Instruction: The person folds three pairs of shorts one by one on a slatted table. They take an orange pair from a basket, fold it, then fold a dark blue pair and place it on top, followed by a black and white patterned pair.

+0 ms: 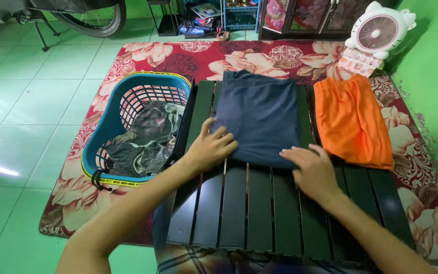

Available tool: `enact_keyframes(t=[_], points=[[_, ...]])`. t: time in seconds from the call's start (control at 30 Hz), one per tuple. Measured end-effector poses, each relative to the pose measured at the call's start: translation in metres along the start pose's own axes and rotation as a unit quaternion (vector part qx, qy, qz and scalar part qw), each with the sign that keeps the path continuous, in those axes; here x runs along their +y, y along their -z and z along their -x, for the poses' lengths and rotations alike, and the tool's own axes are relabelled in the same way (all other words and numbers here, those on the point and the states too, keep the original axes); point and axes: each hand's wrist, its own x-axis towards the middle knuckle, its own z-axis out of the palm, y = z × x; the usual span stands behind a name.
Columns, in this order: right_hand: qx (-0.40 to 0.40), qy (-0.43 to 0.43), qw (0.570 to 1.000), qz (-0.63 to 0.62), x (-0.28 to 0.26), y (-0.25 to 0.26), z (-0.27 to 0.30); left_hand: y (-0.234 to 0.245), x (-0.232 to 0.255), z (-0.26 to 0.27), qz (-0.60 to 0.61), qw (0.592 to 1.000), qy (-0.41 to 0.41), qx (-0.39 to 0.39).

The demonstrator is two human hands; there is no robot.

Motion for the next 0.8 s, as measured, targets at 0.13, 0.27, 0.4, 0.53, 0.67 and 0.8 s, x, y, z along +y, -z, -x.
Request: enact_keyframes(t=[0.13,0.27,0.4,0.53,0.67,0.8], points=[[0.019,0.02,0.999,0.017,0.0,-0.012,0.028,0.008,0.013,0.021,0.077,0.995,0.063,-0.024],[0.01,0.01,1.0,-0.015,-0.006,-0.008,0.038,0.018,0.016,0.032,0.118,0.988,0.096,-0.008],[-0.049,-0.04,0.997,-0.038,-0.013,-0.001,0.048,0.027,0.022,0.041,0.227,0.962,0.141,-0.057],[-0.143,-0.121,0.981,-0.05,-0.018,0.012,0.062,0.046,0.021,0.054,0.334,0.929,0.138,-0.076],[-0.142,-0.046,0.984,-0.098,-0.029,0.033,0.069,0.072,0.027,0.058,0.393,0.902,0.143,-0.111],[-0.224,-0.065,0.96,-0.153,-0.047,0.059,0.062,0.101,0.031,0.054,0.434,0.87,0.167,-0.161]])
